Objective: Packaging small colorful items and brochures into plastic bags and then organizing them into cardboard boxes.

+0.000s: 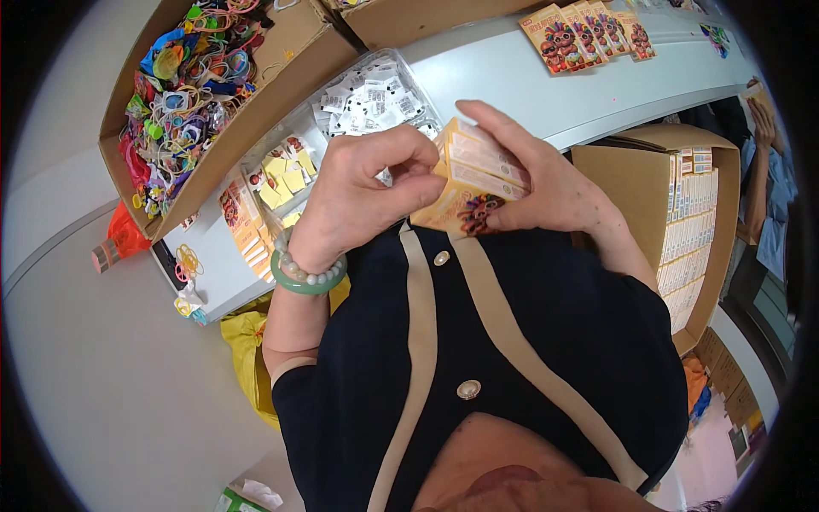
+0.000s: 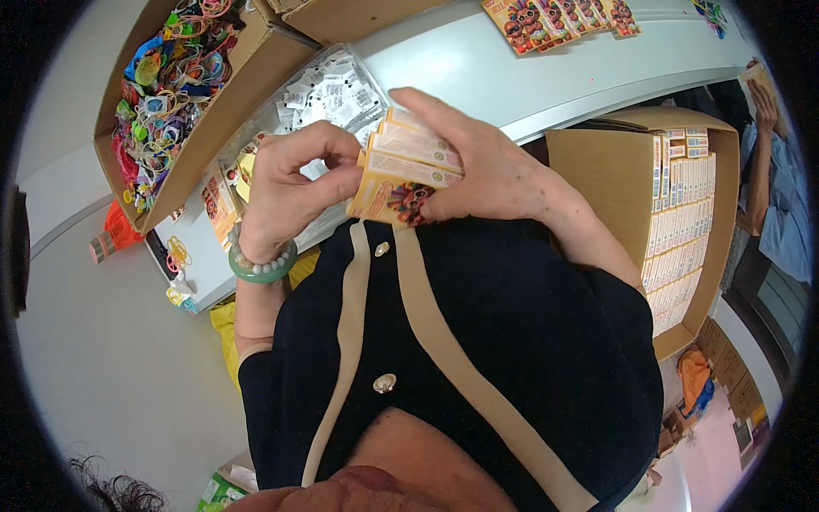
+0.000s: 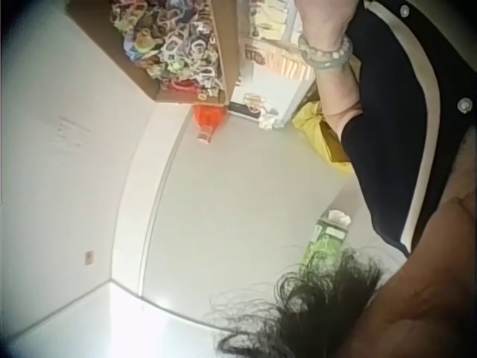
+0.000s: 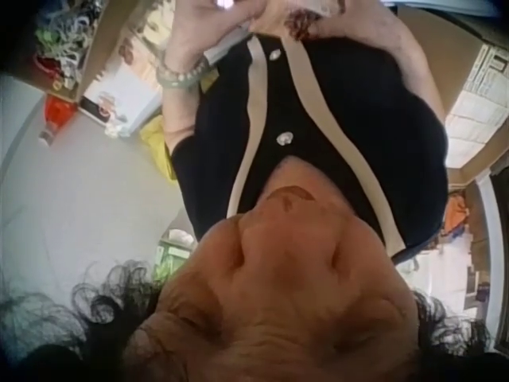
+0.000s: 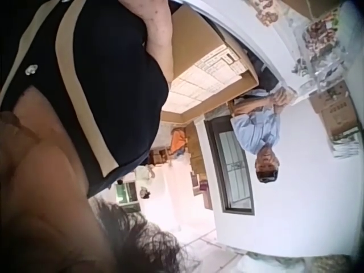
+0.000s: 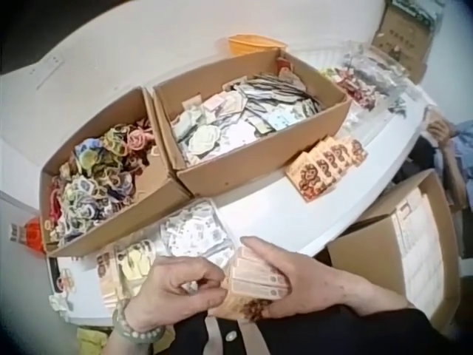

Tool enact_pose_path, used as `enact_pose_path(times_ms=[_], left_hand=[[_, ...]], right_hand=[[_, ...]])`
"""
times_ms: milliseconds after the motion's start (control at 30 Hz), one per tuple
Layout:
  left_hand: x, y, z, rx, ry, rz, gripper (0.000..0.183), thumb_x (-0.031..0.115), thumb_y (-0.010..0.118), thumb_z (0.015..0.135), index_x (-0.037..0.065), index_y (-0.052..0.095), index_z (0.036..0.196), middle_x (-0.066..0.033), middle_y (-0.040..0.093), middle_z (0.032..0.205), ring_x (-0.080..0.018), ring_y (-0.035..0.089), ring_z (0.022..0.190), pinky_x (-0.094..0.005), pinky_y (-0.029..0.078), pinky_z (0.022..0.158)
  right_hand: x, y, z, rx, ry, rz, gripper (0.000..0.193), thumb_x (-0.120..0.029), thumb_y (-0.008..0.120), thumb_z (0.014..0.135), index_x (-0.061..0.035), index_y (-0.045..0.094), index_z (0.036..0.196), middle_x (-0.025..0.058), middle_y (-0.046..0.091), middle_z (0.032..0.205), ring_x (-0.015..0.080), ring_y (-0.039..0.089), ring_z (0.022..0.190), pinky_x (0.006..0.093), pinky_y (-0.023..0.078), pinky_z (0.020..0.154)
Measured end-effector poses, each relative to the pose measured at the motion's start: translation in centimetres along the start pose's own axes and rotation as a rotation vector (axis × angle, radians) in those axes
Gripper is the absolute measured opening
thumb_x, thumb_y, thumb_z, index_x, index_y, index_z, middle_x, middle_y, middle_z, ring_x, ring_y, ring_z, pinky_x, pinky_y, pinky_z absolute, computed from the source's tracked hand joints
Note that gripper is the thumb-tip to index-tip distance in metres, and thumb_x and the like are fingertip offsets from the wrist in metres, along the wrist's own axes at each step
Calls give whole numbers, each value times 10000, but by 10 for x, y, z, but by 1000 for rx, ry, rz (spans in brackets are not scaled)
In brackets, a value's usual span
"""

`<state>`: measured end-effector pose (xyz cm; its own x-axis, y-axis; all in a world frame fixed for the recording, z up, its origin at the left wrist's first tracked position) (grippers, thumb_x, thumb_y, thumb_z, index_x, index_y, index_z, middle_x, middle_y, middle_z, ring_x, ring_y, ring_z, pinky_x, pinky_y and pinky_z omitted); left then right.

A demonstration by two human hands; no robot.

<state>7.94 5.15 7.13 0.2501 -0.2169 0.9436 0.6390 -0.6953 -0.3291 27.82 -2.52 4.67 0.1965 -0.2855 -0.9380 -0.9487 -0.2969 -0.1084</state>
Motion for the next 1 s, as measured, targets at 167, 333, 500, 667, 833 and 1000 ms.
enact_pose_path(times_ms=[167,333,500,667,833,1000], left_hand=[[7,-5,-1,23,48,78,82,50,691,761,16,633,808,-40,592,627,-96,567,565,-245,456,527],[4,-3,-3,75,34,198,65,57,661,795,17,646,844,-62,624,653,-164,609,560,-284,479,530],[15,1,-5,93,-85,84,114,77,656,831,-7,663,908,-102,651,768,-191,628,647,-280,492,590],[-1,13,-14,310,-220,-185,178,57,681,820,-16,680,982,-115,669,889,-180,633,761,-265,492,677],[-4,14,-15,388,13,-99,180,-1,717,753,-20,692,931,-88,676,851,-174,625,792,-279,482,711],[-3,17,-13,426,195,57,179,-17,722,717,-4,689,893,-79,674,831,-199,605,752,-296,456,694]], right_hand=[[0,2,3,-83,60,43,989,-93,751,608,-92,260,1467,163,514,1307,227,510,1189,329,417,987],[-4,8,3,3,20,-101,976,-4,712,597,-87,273,1464,135,485,1328,207,483,1202,314,389,1009],[-3,9,1,51,64,-34,960,101,674,587,-82,308,1455,103,474,1330,174,463,1205,301,372,1017],[-6,7,5,142,77,-52,941,82,692,589,-66,326,1443,109,466,1337,184,452,1223,305,376,1015],[-3,6,5,124,-26,-39,933,50,706,596,-48,319,1440,111,451,1351,192,437,1239,309,357,1033],[-3,8,7,138,-137,-73,937,49,708,602,-31,303,1443,111,430,1372,193,424,1253,312,336,1051]])
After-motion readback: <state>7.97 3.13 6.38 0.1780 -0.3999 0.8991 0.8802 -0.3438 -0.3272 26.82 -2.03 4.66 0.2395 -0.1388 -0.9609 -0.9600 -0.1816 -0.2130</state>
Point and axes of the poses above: each hand's wrist, its own z-axis towards the middle knuckle, its own y-axis out of the palm, x = y × z, the point moved 2 cm from there along z, towards the middle knuckle
